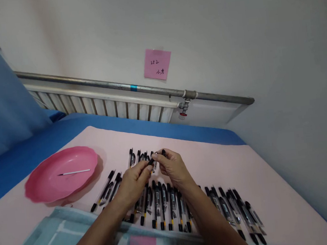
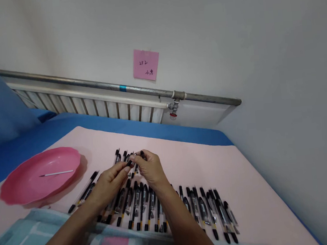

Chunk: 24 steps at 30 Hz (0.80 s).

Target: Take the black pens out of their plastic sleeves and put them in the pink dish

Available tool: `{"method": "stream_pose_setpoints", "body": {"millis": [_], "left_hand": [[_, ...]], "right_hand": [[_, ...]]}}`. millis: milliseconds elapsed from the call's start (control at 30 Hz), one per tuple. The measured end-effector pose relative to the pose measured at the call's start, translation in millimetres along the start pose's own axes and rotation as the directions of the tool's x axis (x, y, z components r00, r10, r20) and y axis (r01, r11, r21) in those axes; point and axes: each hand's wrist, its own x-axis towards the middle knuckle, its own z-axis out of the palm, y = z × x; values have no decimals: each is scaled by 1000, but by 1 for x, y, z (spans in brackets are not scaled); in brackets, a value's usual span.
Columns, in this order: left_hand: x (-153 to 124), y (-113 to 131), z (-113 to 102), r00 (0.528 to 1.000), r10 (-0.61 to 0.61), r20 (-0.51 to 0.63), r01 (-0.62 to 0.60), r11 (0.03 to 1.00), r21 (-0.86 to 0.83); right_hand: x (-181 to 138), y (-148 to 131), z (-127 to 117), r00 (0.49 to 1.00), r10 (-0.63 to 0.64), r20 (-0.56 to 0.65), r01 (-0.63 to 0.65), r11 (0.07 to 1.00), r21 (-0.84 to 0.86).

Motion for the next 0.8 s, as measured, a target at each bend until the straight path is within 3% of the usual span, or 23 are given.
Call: {"method": "stream_pose_setpoints", "body": {"millis": [100, 200, 367, 533, 800], "left_hand": [[1, 0, 0, 999, -33, 20, 34, 999, -31], [1, -2, 0, 995, -84, 52, 89, 991, -101], [0, -4, 2, 995, -50, 85, 48, 998, 27], [-2, -2, 4, 990, -27, 136, 11, 993, 120], [-2, -2, 5, 990, -36, 139, 28, 998, 55]], "right_hand": [[1, 0, -1, 999, 52, -1, -52, 997, 51], [5, -1, -5, 998, 0, -60, 12, 980, 200], [10, -1, -9, 981, -31, -189, 112, 894, 433], [8, 1, -2, 979, -27, -203, 118, 884, 452], [4, 7, 7, 985, -50, -165, 111, 916, 385]]}}
